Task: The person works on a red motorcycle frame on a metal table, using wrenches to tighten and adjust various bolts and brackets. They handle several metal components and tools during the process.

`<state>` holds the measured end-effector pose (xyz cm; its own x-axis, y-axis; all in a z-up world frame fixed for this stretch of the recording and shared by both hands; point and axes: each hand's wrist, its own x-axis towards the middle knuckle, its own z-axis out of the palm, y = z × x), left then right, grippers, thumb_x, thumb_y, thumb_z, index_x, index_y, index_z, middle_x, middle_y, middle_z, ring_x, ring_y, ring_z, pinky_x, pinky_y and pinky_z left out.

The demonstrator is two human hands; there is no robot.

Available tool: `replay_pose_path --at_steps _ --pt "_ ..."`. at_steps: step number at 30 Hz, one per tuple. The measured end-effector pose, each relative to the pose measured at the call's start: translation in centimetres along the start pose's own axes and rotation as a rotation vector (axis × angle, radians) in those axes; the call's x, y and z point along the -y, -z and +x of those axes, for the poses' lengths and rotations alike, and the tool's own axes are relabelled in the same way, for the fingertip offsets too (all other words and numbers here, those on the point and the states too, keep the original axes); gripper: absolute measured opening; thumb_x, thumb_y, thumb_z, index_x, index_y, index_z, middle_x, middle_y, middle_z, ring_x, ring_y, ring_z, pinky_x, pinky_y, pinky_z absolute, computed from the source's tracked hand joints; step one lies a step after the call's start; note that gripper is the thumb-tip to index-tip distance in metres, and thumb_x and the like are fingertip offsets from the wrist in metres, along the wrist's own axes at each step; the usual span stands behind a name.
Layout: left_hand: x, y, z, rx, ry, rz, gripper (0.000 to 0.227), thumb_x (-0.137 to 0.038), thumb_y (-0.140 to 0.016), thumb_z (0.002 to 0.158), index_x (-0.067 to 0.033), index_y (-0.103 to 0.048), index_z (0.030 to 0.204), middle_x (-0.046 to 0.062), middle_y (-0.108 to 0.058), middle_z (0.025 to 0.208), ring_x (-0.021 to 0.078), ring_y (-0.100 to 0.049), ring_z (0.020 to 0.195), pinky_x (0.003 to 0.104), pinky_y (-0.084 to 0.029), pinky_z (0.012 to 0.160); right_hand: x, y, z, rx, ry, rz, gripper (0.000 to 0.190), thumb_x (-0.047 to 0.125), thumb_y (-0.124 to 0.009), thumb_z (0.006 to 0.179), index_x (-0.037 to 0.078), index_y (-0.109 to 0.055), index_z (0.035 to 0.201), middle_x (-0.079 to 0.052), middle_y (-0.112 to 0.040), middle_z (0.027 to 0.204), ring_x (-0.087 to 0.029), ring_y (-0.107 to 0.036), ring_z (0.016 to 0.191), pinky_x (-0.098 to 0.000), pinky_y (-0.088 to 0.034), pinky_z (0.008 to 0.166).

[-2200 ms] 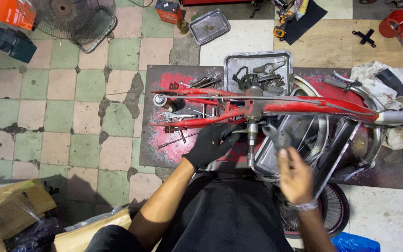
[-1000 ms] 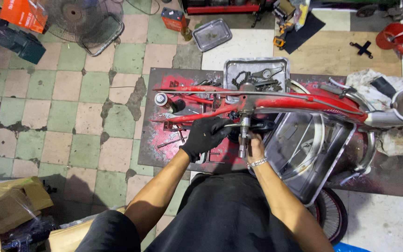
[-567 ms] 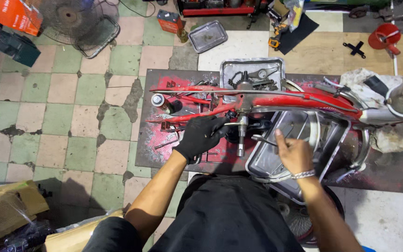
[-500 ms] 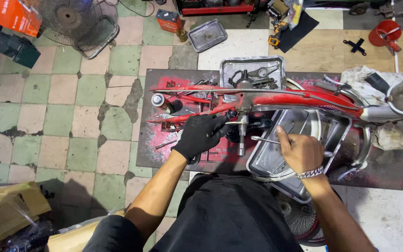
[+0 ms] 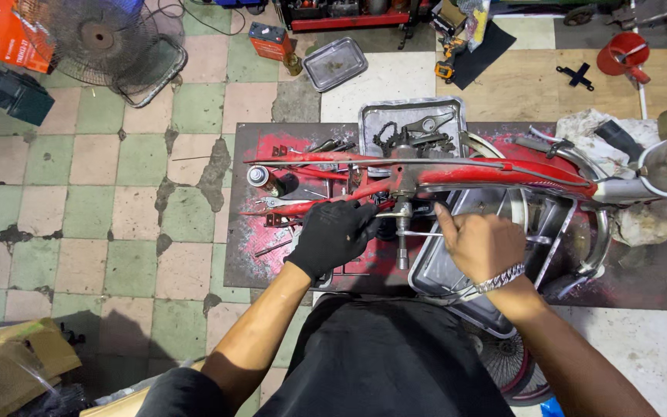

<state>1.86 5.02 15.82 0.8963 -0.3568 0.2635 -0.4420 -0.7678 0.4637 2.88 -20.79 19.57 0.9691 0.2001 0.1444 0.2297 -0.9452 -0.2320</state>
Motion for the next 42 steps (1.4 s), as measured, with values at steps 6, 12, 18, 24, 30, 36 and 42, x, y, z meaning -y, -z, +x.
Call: replay_pose_path --at_steps 6,12,18,24,30,36,42 --pt "0.1 0.0 -0.4 0.052 0.040 -0.014 0.021 -0.034 -0.068 0.092 -0.0125 -0.070 0.095 0.011 -0.067 0.078 0.0346 -0.067 0.074 0.052 -0.048 0.064 -1.2 -1.0 0.5 0.183 -0.058 0.089 0.060 0.050 -0.060 0.096 0.011 -0.070 0.052 -0.015 -0.055 0.045 -0.035 -0.058 0.042 -0.0464 -0.043 0.047" --pt "3.3 -5.6 -3.0 -0.061 0.032 -0.288 0.027 -0.031 -0.070 0.093 -0.0090 -0.072 0.109 0.016 -0.074 0.099 0.0353 -0.071 0.090 0.047 -0.055 0.077 -7.3 -14.6 -2.7 0.430 -0.219 0.473 0.058 0.050 -0.060 0.093 0.008 -0.068 0.053 -0.014 -0.055 0.044 -0.031 -0.057 0.040 -0.0441 -0.043 0.048" --pt "5.8 -11.2 -5.9 -0.040 0.048 -0.238 0.042 -0.034 -0.071 0.091 -0.0113 -0.071 0.126 0.017 -0.073 0.119 0.0366 -0.067 0.109 0.051 -0.050 0.093 -7.3 -31.6 -9.0 0.376 -0.300 1.213 0.051 0.047 -0.055 0.095 0.009 -0.069 0.064 -0.010 -0.060 0.052 -0.025 -0.058 0.048 -0.0388 -0.044 0.051" --pt "5.9 -14.6 -4.8 -0.034 -0.090 -0.201 0.037 -0.027 -0.064 0.099 -0.0134 -0.069 0.133 0.013 -0.071 0.129 0.0339 -0.065 0.116 0.052 -0.047 0.096 -3.6 -35.4 -7.8 0.360 -0.325 1.556 0.045 0.043 -0.049 0.096 0.010 -0.070 0.075 -0.006 -0.065 0.061 -0.018 -0.060 0.055 -0.0334 -0.046 0.054" --pt "4.9 -10.8 -2.8 -0.123 -0.021 -0.408 0.025 -0.026 -0.067 0.099 -0.0080 -0.069 0.116 0.014 -0.071 0.102 0.0361 -0.070 0.092 0.046 -0.056 0.081 -9.9 -29.7 -7.2 0.416 -0.527 1.165 0.047 0.046 -0.051 0.099 0.007 -0.071 0.082 -0.003 -0.066 0.068 -0.014 -0.059 0.061 -0.0300 -0.044 0.056" --pt "1.8 -2.5 -1.5 0.082 0.039 -0.021 0.026 -0.036 -0.065 0.096 -0.0132 -0.070 0.108 0.012 -0.071 0.087 0.0348 -0.069 0.079 0.052 -0.049 0.064 -8.8 -8.4 -4.9 0.606 -0.373 0.239 0.048 0.058 -0.047 0.100 0.021 -0.078 0.101 -0.010 -0.068 0.062 -0.026 -0.064 0.056 -0.0402 -0.047 0.053" --pt "0.0 0.0 0.3 0.166 0.047 0.117 0.024 -0.036 -0.064 0.090 -0.0192 -0.070 0.106 0.009 -0.069 0.080 0.0322 -0.069 0.076 0.052 -0.048 0.063 -2.0 2.9 -2.2 0.216 0.125 0.029 0.041 0.050 -0.059 0.094 0.014 -0.077 0.089 -0.008 -0.072 0.077 -0.031 -0.071 0.069 -0.0426 -0.054 0.055"
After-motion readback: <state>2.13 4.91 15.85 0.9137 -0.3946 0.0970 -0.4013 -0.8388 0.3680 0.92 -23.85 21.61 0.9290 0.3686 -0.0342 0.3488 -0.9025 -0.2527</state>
